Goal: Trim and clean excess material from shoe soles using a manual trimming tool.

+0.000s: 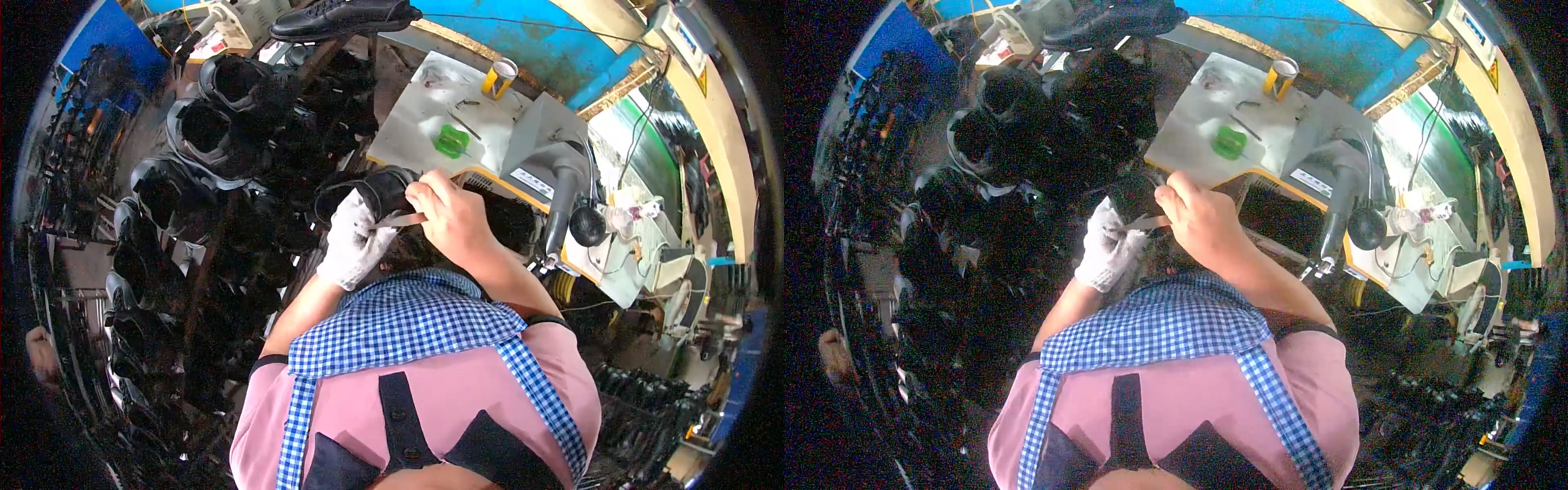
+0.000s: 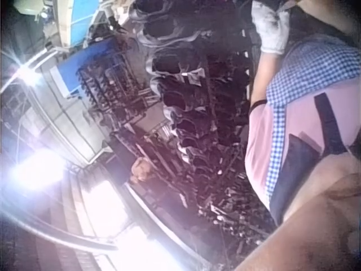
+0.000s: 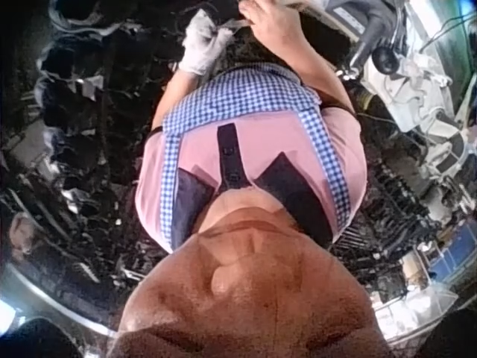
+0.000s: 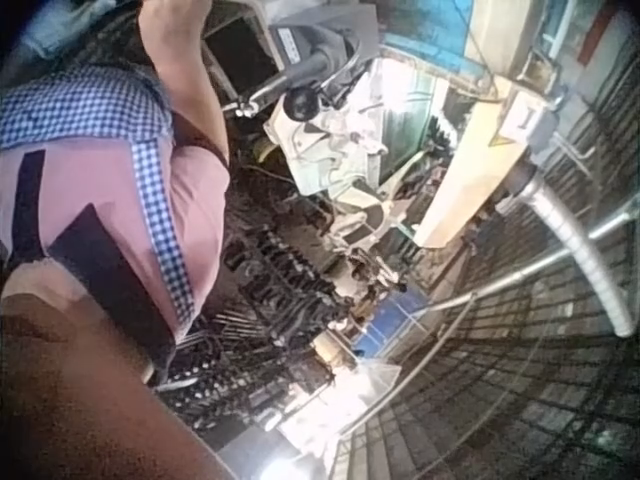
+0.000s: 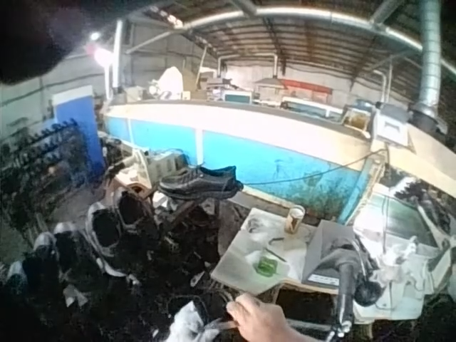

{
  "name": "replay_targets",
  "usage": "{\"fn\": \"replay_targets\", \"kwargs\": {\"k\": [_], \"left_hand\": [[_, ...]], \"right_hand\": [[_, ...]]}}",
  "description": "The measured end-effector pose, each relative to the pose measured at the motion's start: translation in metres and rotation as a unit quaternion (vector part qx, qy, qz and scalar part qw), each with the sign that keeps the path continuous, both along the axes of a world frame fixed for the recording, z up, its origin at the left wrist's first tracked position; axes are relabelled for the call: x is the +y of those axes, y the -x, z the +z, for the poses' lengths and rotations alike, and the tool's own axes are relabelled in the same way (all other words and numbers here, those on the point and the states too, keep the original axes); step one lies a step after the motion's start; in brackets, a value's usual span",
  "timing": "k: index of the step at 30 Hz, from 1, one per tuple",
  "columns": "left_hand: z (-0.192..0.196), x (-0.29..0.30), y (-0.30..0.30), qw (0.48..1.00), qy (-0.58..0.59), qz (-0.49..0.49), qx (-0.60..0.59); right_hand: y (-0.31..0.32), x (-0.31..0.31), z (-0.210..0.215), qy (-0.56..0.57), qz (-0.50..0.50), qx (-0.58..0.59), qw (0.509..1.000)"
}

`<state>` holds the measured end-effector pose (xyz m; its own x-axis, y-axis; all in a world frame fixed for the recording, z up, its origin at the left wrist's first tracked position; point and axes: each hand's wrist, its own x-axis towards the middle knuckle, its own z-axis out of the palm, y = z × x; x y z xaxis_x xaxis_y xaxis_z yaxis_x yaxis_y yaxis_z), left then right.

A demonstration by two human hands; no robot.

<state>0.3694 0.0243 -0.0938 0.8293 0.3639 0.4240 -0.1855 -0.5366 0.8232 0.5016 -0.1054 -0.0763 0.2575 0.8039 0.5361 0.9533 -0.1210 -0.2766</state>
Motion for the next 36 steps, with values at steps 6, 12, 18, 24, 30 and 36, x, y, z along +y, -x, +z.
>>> {"fn": "replay_targets", "kwargs": {"k": [6,12,18,24,30,36], "left_hand": [[-0.015,-0.004,-0.001,0.989,0.145,0.002,0.012],[-0.012,0.004,-0.006,0.974,0.219,-0.047,0.023],[0.006,-0.007,-0.027,0.912,-0.378,-0.13,0.089],[0.041,-0.01,-0.037,0.915,-0.398,-0.046,-0.05],[0.051,0.013,0.001,0.956,-0.262,0.061,-0.121],[0.036,0.018,0.033,0.951,-0.264,0.144,-0.069]], "right_hand": [[-0.022,-0.008,-0.026,-0.098,0.118,0.689,0.708],[-0.025,-0.025,-0.039,-0.049,0.002,0.62,0.783],[-0.019,-0.059,-0.081,0.02,-0.069,0.811,0.58],[-0.034,-0.028,-0.114,-0.14,-0.044,0.866,0.479],[-0.079,0.069,-0.056,-0.083,0.058,0.87,0.482],[-0.112,0.183,-0.039,0.039,0.243,0.864,0.439]]}}
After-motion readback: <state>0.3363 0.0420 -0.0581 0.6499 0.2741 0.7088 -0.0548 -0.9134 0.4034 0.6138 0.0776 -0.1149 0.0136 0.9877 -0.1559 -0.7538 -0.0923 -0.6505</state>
